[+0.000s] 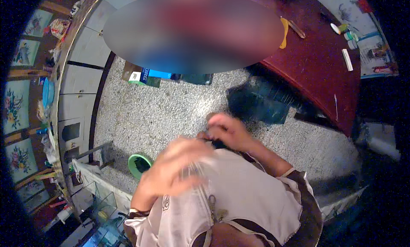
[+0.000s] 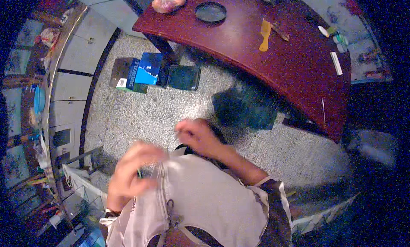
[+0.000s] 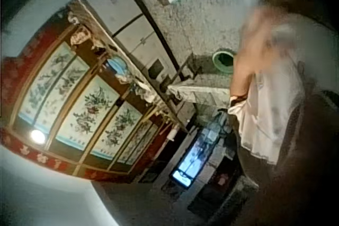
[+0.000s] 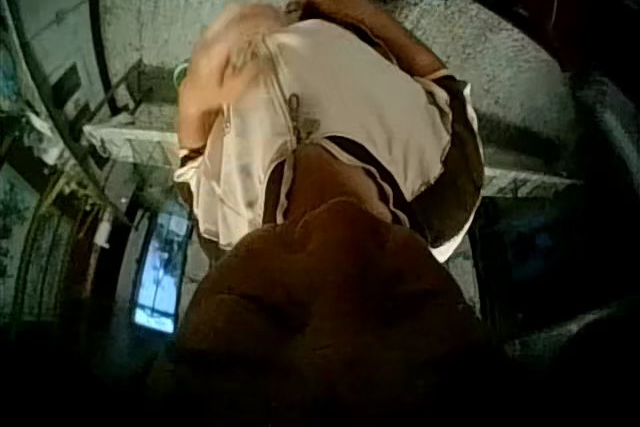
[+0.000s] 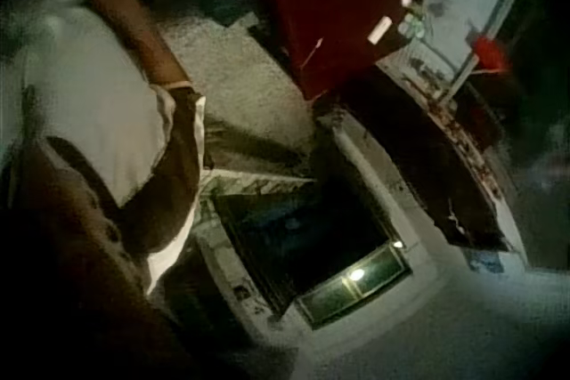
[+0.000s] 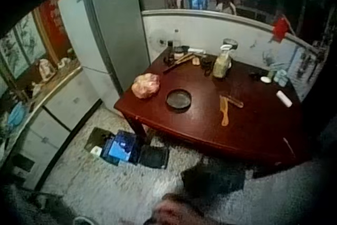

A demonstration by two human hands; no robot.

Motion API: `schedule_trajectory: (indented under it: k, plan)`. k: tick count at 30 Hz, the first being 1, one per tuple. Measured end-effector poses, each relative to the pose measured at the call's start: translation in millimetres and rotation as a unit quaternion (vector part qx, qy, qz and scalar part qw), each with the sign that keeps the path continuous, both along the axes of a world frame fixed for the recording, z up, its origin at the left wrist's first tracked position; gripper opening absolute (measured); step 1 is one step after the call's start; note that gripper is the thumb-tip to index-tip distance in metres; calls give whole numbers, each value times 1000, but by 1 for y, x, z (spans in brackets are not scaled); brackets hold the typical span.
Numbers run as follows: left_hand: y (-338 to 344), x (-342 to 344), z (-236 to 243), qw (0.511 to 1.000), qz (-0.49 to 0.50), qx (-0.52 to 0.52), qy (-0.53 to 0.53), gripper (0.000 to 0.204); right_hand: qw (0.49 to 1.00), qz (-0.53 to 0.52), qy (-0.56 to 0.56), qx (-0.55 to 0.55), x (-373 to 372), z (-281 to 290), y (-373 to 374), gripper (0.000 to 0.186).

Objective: The person picks up a tangled green fishing net from the floor and begins to untangle it. They then proceed to repair the net by hand, threading a thin line through the mesh and tying knots to secure the structure.

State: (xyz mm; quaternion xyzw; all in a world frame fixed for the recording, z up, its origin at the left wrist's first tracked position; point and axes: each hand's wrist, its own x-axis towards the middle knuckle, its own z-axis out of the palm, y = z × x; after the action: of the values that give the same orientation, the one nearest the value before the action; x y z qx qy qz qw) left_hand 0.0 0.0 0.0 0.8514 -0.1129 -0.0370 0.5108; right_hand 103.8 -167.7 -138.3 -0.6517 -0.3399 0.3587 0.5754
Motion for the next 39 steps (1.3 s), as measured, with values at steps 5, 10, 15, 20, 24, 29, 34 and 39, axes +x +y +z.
schedule_trajectory:
  k: [5, 10, 15, 20, 24, 29, 34, 39]
  plan:
    - [-4, -24, -64, 982, 127, -4, 137, 42, 969, 96, 228, 0, -32, 15, 13, 12]
    - [19, -70, -92, 946, 142, -120, 264, 18, 954, 64, 294, 22, -30, 1, 4, 10]
    - [55, -120, -88, 920, 239, -67, 303, 10, 956, 68, 283, -18, -44, -26, -12, 12]
    - [92, -168, -92, 895, 335, 55, 288, 12, 963, 24, 193, -186, -45, -84, -52, 12]
    - [114, -202, -95, 863, 414, 64, 283, 15, 958, -12, 207, -200, -49, -122, -77, 14]
    - [126, -235, -95, 843, 473, 88, 239, 16, 950, -41, 195, -242, -56, -142, -85, 13]
    - [131, -281, -100, 823, 527, 71, 201, 15, 940, -24, 182, -287, -64, -138, -80, 12]
    - [128, -316, -94, 783, 587, 85, 186, 13, 955, -16, 138, -263, -66, -169, -87, 8]
